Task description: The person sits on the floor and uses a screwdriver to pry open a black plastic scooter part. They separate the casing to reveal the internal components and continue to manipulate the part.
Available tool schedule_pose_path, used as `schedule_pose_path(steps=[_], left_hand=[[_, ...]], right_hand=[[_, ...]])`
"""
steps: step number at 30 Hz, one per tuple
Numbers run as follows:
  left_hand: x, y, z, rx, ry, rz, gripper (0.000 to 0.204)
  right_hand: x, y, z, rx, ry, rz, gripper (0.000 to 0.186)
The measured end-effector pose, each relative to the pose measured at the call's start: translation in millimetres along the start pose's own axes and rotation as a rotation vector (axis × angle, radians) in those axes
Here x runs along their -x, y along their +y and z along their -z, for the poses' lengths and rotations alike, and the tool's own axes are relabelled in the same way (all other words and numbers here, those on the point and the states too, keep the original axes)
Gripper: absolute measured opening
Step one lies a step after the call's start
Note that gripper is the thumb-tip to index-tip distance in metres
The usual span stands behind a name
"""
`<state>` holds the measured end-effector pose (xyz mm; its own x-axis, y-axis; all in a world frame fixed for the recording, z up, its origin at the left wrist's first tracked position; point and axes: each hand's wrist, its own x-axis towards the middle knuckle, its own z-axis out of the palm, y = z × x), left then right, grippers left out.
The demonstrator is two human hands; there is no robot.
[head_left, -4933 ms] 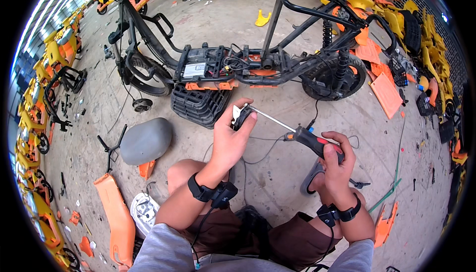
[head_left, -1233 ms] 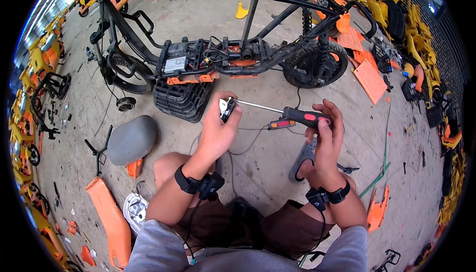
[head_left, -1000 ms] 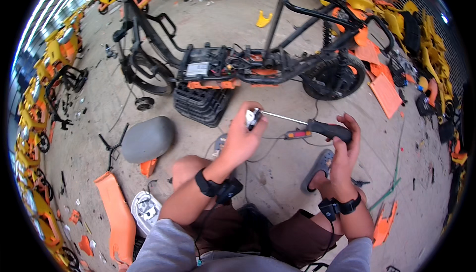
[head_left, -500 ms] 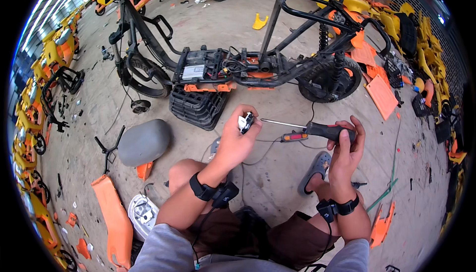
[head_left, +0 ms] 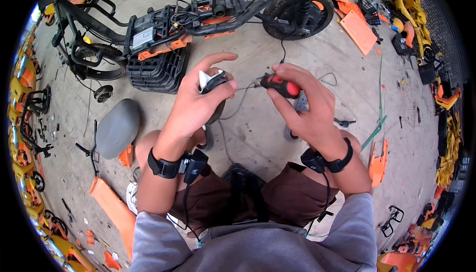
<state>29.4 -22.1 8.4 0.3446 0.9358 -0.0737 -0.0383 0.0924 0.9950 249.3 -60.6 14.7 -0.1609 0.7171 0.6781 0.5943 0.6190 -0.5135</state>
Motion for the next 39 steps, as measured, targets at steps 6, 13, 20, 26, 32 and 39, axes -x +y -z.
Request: schedule_pose_path(steps=[6, 13, 20, 26, 32, 39], left_hand=[[8.6, 4.5, -6.9, 0.385, -0.15, 0.179, 0.08], [9.6, -7.8, 12.2, 0.72, -0.279, 0.292, 0.082], [0.5, -9.5, 21.9, 0.595, -0.045, 0.256, 0.076], [-7.5, -22.1, 19.9, 0.576, 0.177, 0.376, 0.07], [-10.3, -15.4, 12.5, 0.486, 0.255, 0.252, 0.074], [-3.2, -10.5, 17.4, 0.56, 0.233, 0.152, 0.073]], right_hand=[[1.5, 6.8, -18.5, -0.051, -0.036, 0.026, 0.034], [-2.1, -1.9, -16.1, 0.045, -0.216, 0.234, 0.036], [-40.8, -115.0, 86.7, 0.08, -0.413, 0.168, 0.028], [-26.5, -132.3, 98.6, 0.217, -0.528, 0.286, 0.025], [-12.5, -116.6, 115.9, 0.169, -0.555, 0.323, 0.027], [2.3, -111.3, 129.7, 0.186, -0.574, 0.27, 0.027]])
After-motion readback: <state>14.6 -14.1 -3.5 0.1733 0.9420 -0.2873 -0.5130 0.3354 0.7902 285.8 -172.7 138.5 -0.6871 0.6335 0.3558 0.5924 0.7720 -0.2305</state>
